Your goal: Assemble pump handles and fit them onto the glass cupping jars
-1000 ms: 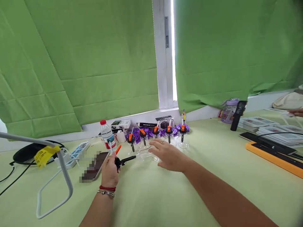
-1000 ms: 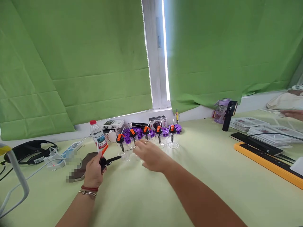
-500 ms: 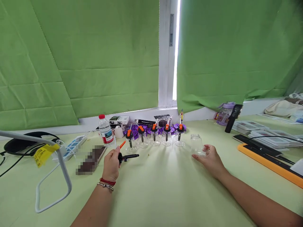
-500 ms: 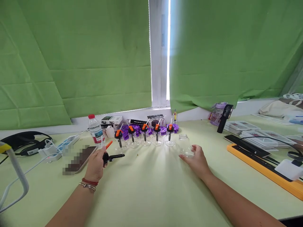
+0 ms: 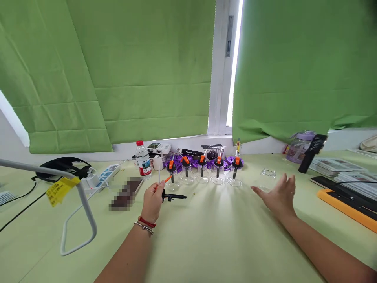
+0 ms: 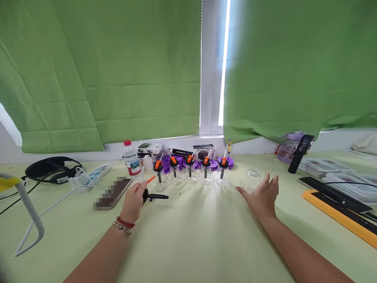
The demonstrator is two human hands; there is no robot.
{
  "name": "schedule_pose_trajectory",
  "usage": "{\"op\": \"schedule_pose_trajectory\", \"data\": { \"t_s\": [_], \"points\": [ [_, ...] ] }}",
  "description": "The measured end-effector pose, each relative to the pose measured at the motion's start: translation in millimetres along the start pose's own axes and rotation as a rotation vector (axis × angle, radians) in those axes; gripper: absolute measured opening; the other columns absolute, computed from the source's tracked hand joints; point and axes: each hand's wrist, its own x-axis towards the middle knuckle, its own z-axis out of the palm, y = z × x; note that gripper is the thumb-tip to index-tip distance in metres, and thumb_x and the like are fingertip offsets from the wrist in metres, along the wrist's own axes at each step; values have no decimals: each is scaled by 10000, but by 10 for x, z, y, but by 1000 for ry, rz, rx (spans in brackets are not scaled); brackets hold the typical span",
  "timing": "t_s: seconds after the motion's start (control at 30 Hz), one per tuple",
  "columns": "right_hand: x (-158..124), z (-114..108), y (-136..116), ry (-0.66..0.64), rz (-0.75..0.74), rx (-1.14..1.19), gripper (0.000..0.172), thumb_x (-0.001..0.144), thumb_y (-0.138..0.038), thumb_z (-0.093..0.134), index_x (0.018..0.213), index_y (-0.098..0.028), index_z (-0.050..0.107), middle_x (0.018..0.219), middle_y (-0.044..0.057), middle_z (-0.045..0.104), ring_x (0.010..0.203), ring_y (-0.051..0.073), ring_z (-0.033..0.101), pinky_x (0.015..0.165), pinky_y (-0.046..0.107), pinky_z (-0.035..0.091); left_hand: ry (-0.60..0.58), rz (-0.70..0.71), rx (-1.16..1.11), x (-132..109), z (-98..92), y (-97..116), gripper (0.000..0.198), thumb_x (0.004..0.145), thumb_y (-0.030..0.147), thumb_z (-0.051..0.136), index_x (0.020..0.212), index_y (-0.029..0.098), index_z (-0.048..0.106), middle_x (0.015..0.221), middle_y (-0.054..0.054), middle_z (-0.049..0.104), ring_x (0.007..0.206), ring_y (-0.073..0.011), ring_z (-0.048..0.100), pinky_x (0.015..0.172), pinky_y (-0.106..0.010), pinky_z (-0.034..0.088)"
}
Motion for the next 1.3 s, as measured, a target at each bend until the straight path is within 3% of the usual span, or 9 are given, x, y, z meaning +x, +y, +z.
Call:
{"op": "schedule_pose_trajectory", "data": {
  "t_s": [0.1,0.27,0.33,0.4,0.53,0.63,0.77,0.9,1.3],
  "points": [
    [-158,-235,-598,-57,-301,143,875,797,-582,540,1439,-89,208,1528,243,71,1413,386,60,1093,565,176,-92,-41,-41,-41,9,23,419,800,540,522,576,210,393,499,68,326,431,-88,296,407,-229,226],
    [-606,-373,-1683,-866,-463,442,506,899,-490,429,1322,-217,479,1432,126,405,1337,294,326,1046,444,318,-190,-22,-35,-118,56,34,409,818,543,510,611,201,422,510,61,379,443,-84,328,412,-218,237],
    [-748,-308,-1979,-1086,-409,534,400,895,-453,442,1137,-178,602,1137,135,623,1045,258,568,866,372,437,-212,-28,-28,-136,76,34,401,817,553,508,643,199,435,519,60,412,429,-80,338,401,-212,240],
    [-834,-215,-2153,-1193,-309,570,344,902,-420,422,814,-162,631,729,70,633,656,178,565,630,302,425,-212,-61,-34,-144,82,41,380,818,570,492,730,203,453,534,65,436,403,-78,343,378,-205,236],
    [-883,-102,-2202,-1209,17,898,388,908,-470,394,688,-176,518,560,-10,495,518,114,418,544,259,332,-192,6,-70,-157,54,77,382,827,555,494,989,217,421,703,38,535,478,-106,476,409,-211,360],
    [-882,-148,-2136,-1242,196,1120,422,891,-528,419,686,-170,508,562,-7,502,565,123,439,607,273,345,-205,279,5,-196,50,100,385,801,463,596,1059,211,462,1013,-64,578,804,-167,600,698,-312,498],
    [-900,-257,-2103,-1226,306,1359,421,876,-542,475,703,-161,529,608,3,532,617,127,454,686,291,337,-287,514,-13,-291,121,113,588,750,417,692,1237,240,414,1252,-122,488,1150,-259,511,978,-435,404],
    [-949,-270,-2112,-1337,443,1586,389,855,-522,539,717,-158,533,633,-5,513,600,120,456,675,292,323,-168,672,39,-376,184,151,898,618,502,785,1339,251,313,1374,-151,380,1299,-333,363,1062,-516,306],
    [-932,-291,-2120,-1411,302,1385,463,836,-586,497,646,-164,499,573,-12,502,614,132,457,679,291,338,-256,588,465,-484,229,190,1356,394,449,852,1442,200,29,1369,-187,305,1261,-398,341,1039,-575,273]
  ]
}}
